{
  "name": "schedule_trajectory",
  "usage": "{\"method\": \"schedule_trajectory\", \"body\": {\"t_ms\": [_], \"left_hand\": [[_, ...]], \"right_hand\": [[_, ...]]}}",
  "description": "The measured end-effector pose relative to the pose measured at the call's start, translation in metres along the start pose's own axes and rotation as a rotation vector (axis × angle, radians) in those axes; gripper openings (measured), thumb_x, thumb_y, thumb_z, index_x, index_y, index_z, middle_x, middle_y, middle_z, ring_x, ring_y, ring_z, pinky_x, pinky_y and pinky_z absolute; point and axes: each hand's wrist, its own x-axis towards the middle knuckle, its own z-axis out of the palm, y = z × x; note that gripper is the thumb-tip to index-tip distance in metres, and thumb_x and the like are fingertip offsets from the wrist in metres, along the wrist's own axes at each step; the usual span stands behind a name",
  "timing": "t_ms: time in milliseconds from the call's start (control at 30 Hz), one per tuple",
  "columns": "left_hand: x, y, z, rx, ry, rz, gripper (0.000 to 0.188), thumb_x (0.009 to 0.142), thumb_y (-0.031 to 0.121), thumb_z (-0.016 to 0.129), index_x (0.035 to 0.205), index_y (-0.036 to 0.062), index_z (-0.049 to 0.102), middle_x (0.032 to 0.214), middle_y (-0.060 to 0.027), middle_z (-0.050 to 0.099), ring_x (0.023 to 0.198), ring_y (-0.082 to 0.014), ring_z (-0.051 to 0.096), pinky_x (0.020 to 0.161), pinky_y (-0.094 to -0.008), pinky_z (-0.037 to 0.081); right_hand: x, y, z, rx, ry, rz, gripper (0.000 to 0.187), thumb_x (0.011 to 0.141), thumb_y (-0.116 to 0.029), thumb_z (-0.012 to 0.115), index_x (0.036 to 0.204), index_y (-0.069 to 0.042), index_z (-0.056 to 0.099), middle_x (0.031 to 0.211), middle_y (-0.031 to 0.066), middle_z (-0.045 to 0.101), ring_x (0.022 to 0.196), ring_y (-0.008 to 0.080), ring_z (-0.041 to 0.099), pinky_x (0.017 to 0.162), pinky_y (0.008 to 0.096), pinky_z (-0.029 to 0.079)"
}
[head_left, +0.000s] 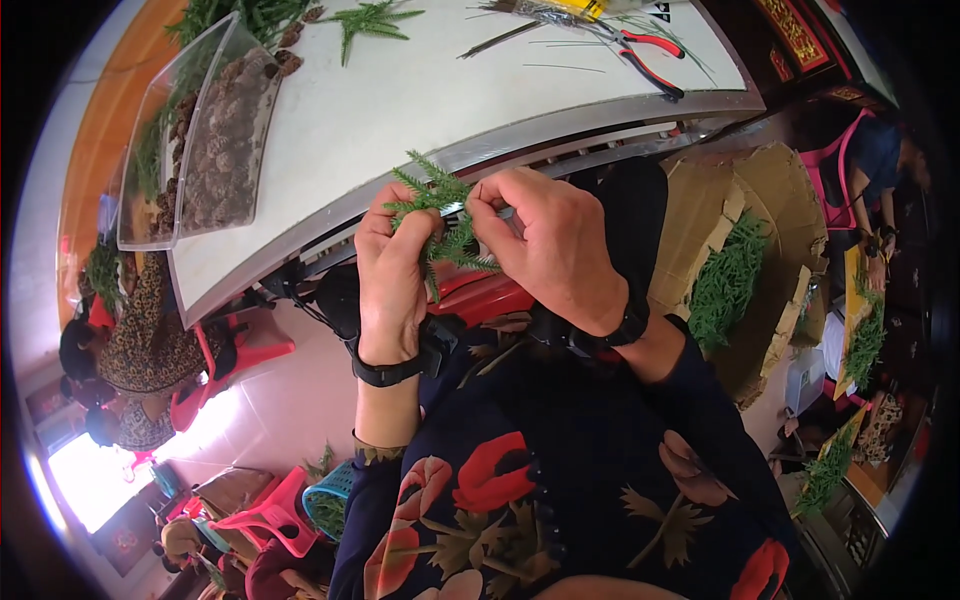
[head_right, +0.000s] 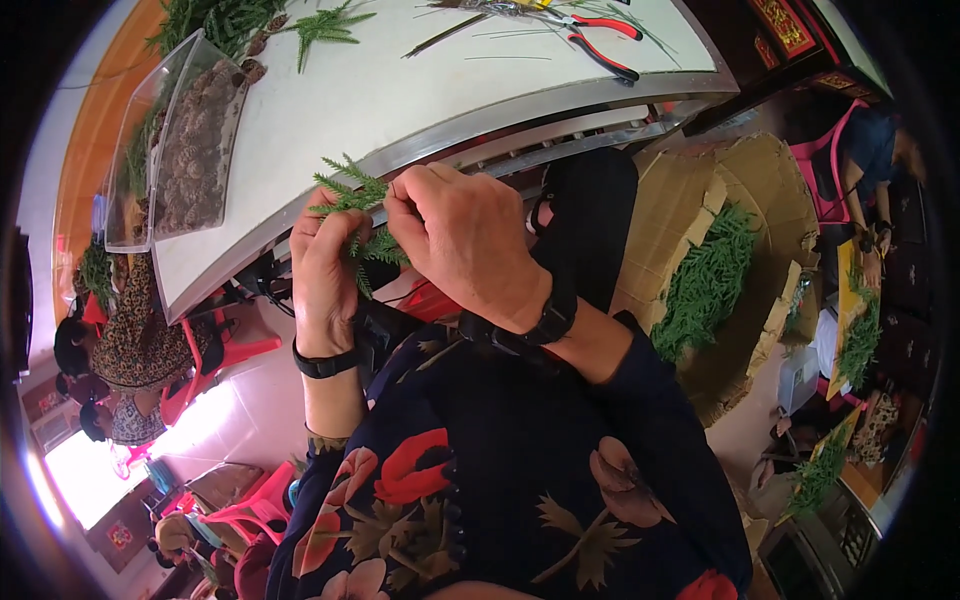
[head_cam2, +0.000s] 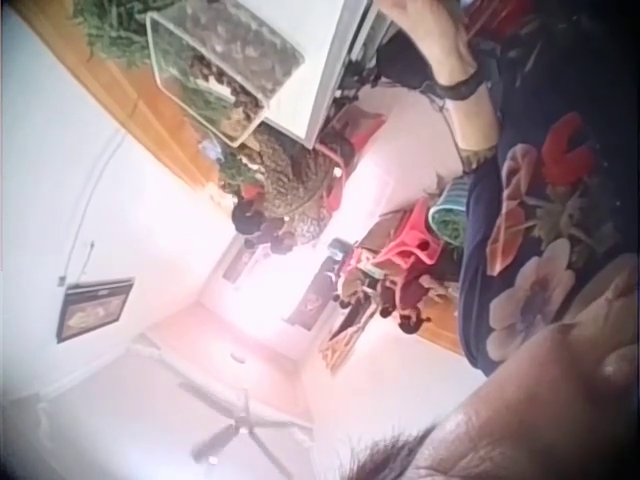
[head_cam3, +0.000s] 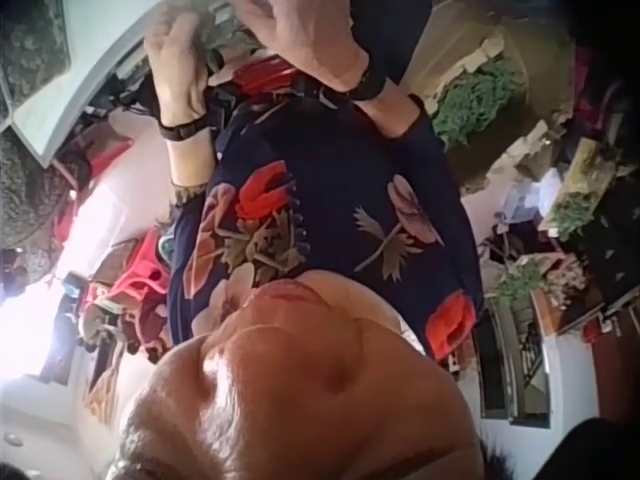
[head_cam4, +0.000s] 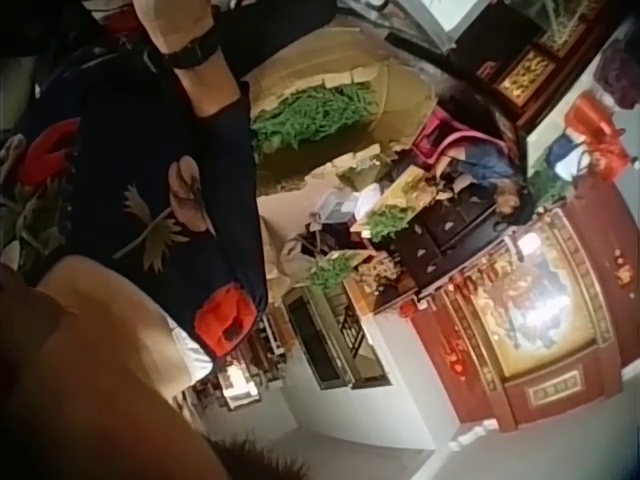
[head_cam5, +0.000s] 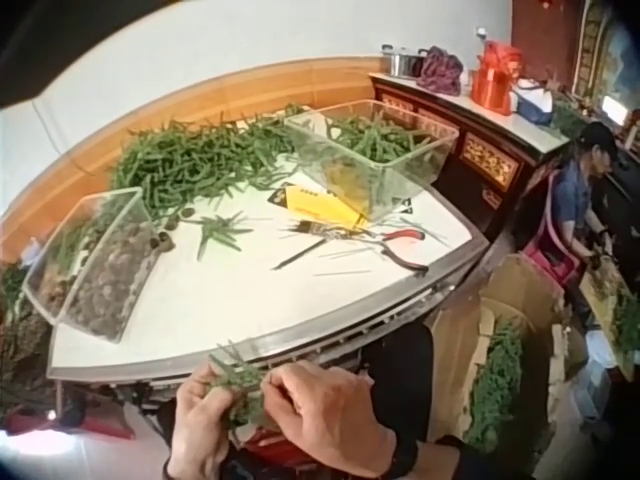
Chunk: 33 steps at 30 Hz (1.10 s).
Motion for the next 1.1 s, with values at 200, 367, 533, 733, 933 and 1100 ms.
{"method": "schedule_trajectory", "body": {"t_ms": [200,367,533,733,933,1100], "left_hand": [[-0.001,0.000,-0.001,-0.061,0.006,-0.012,0.014,0.082,0.001,0.055,0.095,0.0042,0.056,0.075,-0.0014,0.055,0.063,-0.0072,0.051,0.048,-0.0208,0.045],[0.003,-0.004,-0.003,-0.110,0.001,-0.054,0.016,0.082,0.000,0.055,0.097,0.0035,0.057,0.074,-0.0014,0.055,0.063,-0.0074,0.051,0.054,-0.0204,0.046],[0.005,-0.008,0.000,-0.172,0.015,-0.050,0.016,0.082,-0.001,0.055,0.097,0.0023,0.057,0.076,-0.0021,0.057,0.063,-0.0077,0.051,0.058,-0.0205,0.047],[0.000,-0.009,0.006,-0.089,0.023,-0.045,0.013,0.083,-0.003,0.054,0.095,0.0019,0.057,0.081,-0.0033,0.061,0.064,-0.0073,0.052,0.057,-0.0205,0.045],[-0.006,-0.002,0.018,-0.146,0.058,-0.077,0.008,0.087,0.001,0.057,0.094,0.0031,0.058,0.079,-0.0014,0.061,0.060,-0.0043,0.049,0.052,-0.0182,0.040],[-0.003,-0.012,0.004,-0.146,-0.022,-0.073,0.005,0.090,0.007,0.060,0.093,0.0034,0.060,0.077,0.0004,0.060,0.056,-0.0022,0.045,0.047,-0.0168,0.034]], "right_hand": [[0.001,0.000,-0.004,0.036,-0.012,0.048,0.006,0.078,-0.004,0.066,0.081,-0.003,0.061,0.069,0.0074,0.062,0.052,0.0196,0.060,0.049,0.0275,0.044],[0.004,0.000,-0.012,0.044,-0.060,0.084,0.006,0.078,-0.005,0.066,0.079,-0.003,0.061,0.069,0.0077,0.063,0.052,0.0201,0.060,0.048,0.0279,0.044],[0.001,0.006,-0.012,0.005,-0.068,0.057,0.006,0.078,-0.006,0.067,0.079,-0.002,0.062,0.069,0.0080,0.063,0.051,0.0203,0.059,0.048,0.0287,0.043],[0.002,0.009,-0.015,-0.015,-0.075,0.067,0.007,0.078,-0.007,0.066,0.079,-0.002,0.062,0.069,0.0082,0.063,0.054,0.0213,0.060,0.050,0.0290,0.044],[0.007,0.017,-0.019,-0.060,-0.036,0.052,0.007,0.079,-0.008,0.066,0.081,-0.002,0.062,0.070,0.0086,0.064,0.057,0.0228,0.061,0.052,0.0291,0.046],[0.007,0.016,-0.021,-0.073,-0.025,0.041,0.007,0.080,-0.008,0.065,0.080,-0.002,0.061,0.070,0.0086,0.064,0.058,0.0233,0.062,0.052,0.0293,0.046]]}}
